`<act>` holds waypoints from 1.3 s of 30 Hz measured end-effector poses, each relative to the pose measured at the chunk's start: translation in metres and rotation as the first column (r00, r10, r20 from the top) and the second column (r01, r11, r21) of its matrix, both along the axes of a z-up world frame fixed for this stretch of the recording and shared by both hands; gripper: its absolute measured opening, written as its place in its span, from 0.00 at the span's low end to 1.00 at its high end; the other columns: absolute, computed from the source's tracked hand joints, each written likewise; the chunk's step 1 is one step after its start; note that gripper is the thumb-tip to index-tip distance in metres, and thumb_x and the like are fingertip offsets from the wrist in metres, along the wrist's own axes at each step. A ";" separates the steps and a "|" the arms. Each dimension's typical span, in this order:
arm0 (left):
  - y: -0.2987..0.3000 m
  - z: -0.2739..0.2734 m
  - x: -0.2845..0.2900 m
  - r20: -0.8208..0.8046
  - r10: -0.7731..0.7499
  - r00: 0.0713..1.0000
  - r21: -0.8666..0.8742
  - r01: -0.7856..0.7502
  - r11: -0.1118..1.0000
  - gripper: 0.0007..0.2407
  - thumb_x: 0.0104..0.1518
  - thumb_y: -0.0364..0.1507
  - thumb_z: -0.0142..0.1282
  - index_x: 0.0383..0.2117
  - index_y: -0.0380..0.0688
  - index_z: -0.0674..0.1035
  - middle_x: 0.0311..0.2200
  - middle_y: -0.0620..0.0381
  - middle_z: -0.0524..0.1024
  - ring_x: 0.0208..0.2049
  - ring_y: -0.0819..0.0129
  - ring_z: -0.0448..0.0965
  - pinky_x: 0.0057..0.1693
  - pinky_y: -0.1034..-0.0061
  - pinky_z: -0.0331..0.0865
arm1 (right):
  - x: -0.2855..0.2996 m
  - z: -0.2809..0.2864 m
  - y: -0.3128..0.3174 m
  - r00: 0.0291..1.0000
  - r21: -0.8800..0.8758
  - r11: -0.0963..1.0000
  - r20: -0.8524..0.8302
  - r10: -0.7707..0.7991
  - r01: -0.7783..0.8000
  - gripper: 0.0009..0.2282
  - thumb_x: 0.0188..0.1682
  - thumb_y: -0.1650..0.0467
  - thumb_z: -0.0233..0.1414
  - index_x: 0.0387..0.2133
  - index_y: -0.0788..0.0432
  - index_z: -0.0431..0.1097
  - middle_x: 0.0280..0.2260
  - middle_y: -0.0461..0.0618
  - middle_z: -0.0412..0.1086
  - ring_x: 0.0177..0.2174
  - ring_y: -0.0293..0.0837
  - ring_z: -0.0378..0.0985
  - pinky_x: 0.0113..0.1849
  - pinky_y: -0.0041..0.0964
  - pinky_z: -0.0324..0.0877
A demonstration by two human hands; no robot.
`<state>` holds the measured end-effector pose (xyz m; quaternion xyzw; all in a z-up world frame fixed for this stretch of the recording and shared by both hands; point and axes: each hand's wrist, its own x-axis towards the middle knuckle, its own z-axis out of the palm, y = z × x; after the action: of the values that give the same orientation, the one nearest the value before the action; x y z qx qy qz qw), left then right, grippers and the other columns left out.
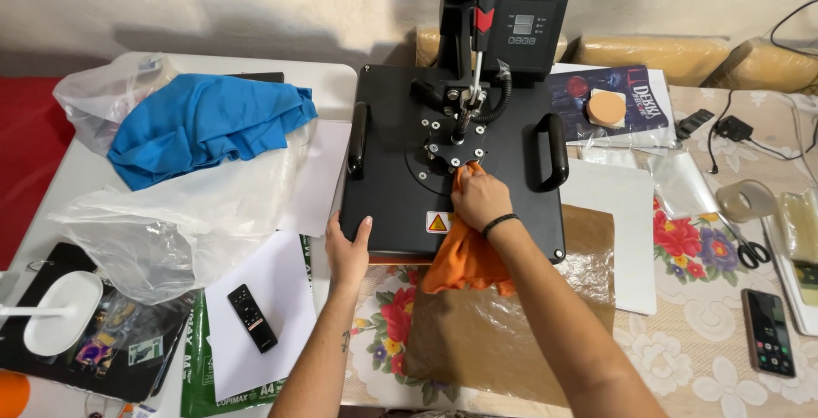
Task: The person wipes a heat press machine and a brown sheet with an orange cloth. They then handle a roll of clear tape, cut a piece with scissors, and place it on a white sheet before cutting a small piece of clear plastic.
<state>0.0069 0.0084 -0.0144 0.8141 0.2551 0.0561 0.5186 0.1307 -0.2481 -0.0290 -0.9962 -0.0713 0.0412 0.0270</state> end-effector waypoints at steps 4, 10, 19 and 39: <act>0.002 0.002 0.000 -0.015 -0.022 1.000 0.018 0.023 1.000 0.33 0.59 0.48 0.56 0.62 0.34 0.63 0.59 0.34 0.65 0.62 0.39 0.65 0.62 0.49 0.65 | -0.027 0.066 -0.016 0.992 0.098 0.993 -0.105 0.076 -0.066 0.20 0.43 0.55 0.48 0.41 0.51 0.78 0.37 0.52 0.78 0.42 0.55 0.80 0.43 0.47 0.75; -0.002 0.004 0.000 0.045 -0.013 0.999 0.034 0.012 0.999 0.32 0.59 0.46 0.57 0.62 0.32 0.64 0.58 0.30 0.65 0.62 0.35 0.65 0.62 0.46 0.63 | -0.004 0.073 0.006 0.964 0.238 0.971 0.261 -0.042 -0.022 0.23 0.48 0.51 0.53 0.43 0.57 0.77 0.51 0.60 0.62 0.52 0.63 0.64 0.47 0.51 0.72; -0.005 0.012 -0.004 0.008 -0.019 1.000 0.020 0.019 1.000 0.33 0.59 0.46 0.57 0.62 0.32 0.63 0.59 0.31 0.64 0.62 0.34 0.64 0.62 0.45 0.63 | 0.007 0.049 0.012 0.937 0.076 0.995 0.339 -0.089 0.067 0.26 0.48 0.46 0.47 0.31 0.56 0.73 0.39 0.49 0.56 0.42 0.53 0.63 0.36 0.39 0.69; -0.091 0.033 -0.176 0.083 -0.762 0.642 -0.503 0.687 0.524 0.16 0.61 0.32 0.49 0.54 0.43 0.71 0.51 0.49 0.76 0.55 0.61 0.74 0.61 0.66 0.67 | -0.295 0.104 0.005 0.995 0.966 0.260 0.027 -0.099 0.000 0.35 0.53 0.53 0.41 0.66 0.66 0.42 0.67 0.66 0.46 0.66 0.57 0.50 0.64 0.52 0.49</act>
<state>-0.1693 -0.0828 0.0189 0.6871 -0.0647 -0.2923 0.6621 -0.1643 -0.2426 0.0746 -0.7770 -0.0516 -0.0524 0.6252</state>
